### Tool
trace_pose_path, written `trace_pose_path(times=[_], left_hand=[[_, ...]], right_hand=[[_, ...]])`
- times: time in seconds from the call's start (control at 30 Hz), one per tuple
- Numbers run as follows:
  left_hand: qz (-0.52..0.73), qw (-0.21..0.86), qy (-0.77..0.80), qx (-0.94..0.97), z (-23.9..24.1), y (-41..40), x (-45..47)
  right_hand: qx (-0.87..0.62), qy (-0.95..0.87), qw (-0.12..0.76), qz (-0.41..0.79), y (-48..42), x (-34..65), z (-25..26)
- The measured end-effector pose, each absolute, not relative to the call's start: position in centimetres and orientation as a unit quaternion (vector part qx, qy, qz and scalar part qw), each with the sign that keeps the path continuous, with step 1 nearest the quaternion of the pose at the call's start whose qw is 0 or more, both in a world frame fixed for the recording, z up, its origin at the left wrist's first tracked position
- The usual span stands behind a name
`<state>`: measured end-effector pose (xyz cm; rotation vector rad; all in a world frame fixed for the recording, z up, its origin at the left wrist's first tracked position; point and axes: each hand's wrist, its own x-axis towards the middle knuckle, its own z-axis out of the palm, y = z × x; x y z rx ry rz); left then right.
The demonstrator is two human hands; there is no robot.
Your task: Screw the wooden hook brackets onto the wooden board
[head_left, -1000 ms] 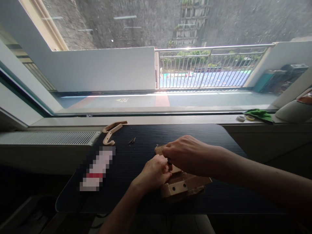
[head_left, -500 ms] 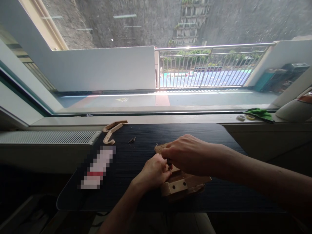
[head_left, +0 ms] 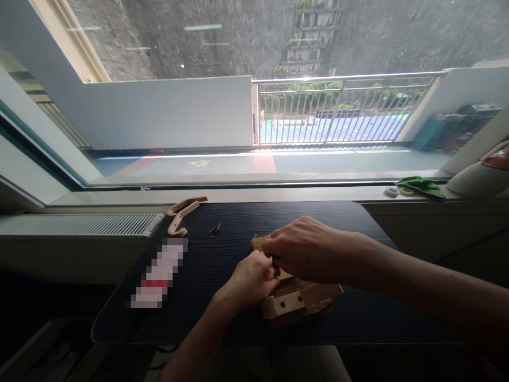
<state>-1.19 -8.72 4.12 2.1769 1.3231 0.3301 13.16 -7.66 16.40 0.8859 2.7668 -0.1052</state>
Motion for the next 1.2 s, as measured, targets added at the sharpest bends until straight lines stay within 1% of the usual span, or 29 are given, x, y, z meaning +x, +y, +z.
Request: trace_pose_path(times=[0.13,0.33,0.4,0.67,0.73,0.9,1.07,1.2], left_hand=[[0.135,0.269,0.483,0.822,4.0,-8.7,-1.2],[0.152,0.265,0.462,0.832,4.1,-8.6,-1.1],[0.146,0.266,0.460,0.835,4.1,-8.6,-1.1],[0.136,0.276,0.470,0.827,4.1,-8.6,-1.2],[0.132,0.276,0.474,0.826,4.0,-8.6,-1.2],[0.138,0.268,0.475,0.827,3.8,-8.6,-1.1],[0.136,0.263,0.477,0.828,3.9,-8.7,-1.2],[0.129,0.262,0.481,0.827,4.0,-8.7,-1.3]], right_hand=[[0.311,0.942,0.119,-0.042,-7.4,13.4,16.0],[0.321,0.945,0.056,-0.003,-7.3,14.2,14.2],[0.332,0.942,0.050,0.013,-7.4,14.3,14.1],[0.303,0.947,0.099,-0.034,-7.4,14.0,15.9],[0.307,0.945,0.105,-0.032,-7.4,13.8,15.8],[0.313,0.945,0.088,-0.014,-7.5,13.7,14.8],[0.320,0.940,0.117,0.007,-7.7,13.5,15.4],[0.314,0.940,0.128,-0.023,-7.9,13.4,16.2]])
